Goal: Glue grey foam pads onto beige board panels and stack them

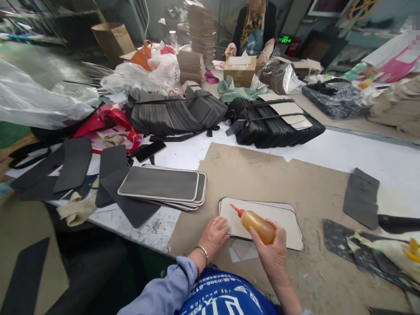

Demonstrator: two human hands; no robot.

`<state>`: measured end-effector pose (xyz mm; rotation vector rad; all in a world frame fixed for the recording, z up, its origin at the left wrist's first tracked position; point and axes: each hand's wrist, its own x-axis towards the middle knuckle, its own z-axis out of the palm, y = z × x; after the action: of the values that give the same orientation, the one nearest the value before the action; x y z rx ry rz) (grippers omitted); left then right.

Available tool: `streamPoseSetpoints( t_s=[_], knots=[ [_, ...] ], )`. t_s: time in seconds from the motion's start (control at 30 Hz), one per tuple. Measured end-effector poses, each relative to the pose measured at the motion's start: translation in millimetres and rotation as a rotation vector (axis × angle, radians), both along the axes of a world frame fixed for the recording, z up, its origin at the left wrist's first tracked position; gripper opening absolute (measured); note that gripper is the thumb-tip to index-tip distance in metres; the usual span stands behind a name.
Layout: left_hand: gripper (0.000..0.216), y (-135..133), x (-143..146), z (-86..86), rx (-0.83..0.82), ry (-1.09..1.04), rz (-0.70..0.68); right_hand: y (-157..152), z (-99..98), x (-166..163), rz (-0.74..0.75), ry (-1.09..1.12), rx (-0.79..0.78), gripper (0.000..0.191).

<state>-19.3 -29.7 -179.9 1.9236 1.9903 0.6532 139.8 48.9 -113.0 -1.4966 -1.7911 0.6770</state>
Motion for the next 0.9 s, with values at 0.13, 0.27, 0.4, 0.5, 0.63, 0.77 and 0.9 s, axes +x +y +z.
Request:
streamPoseSetpoints(
  t_s=[0.13, 0.27, 0.4, 0.5, 0.63, 0.77, 0.9],
  knots=[
    [0.026, 0.2, -2.5, -0.4, 0.021, -0.022, -0.007, 7.0, -6.1, -17.4, 0.048, -0.060, 0.052, 0.048],
    [0.025, 1.2, -4.6, 1.3, 0.053, -0.009, -0.013, 9.9, -4.8, -15.6, -0.003, -0.122, 0.060, 0.046],
    [0.024, 1.1, -6.1, 1.6, 0.060, -0.002, -0.019, 11.0, 0.5, 8.3, -0.092, -0.222, 0.100, 0.045],
    [0.026, 0.6, -6.8, 0.7, 0.059, 0.001, -0.030, 14.3, 3.8, 32.5, -0.183, -0.281, 0.117, 0.048],
    [0.024, 0.5, -7.6, -1.4, 0.074, 0.005, -0.043, 19.8, 10.6, 54.2, -0.291, -0.347, 0.139, 0.049],
    [0.025, 0.7, -8.4, -4.4, 0.118, 0.008, -0.051, 15.5, 15.1, 43.3, -0.260, -0.339, 0.156, 0.046],
    [0.024, 0.8, -9.2, -8.8, 0.195, 0.031, -0.056, 6.5, 9.8, 12.2, -0.106, -0.271, 0.154, 0.038]
  ],
)
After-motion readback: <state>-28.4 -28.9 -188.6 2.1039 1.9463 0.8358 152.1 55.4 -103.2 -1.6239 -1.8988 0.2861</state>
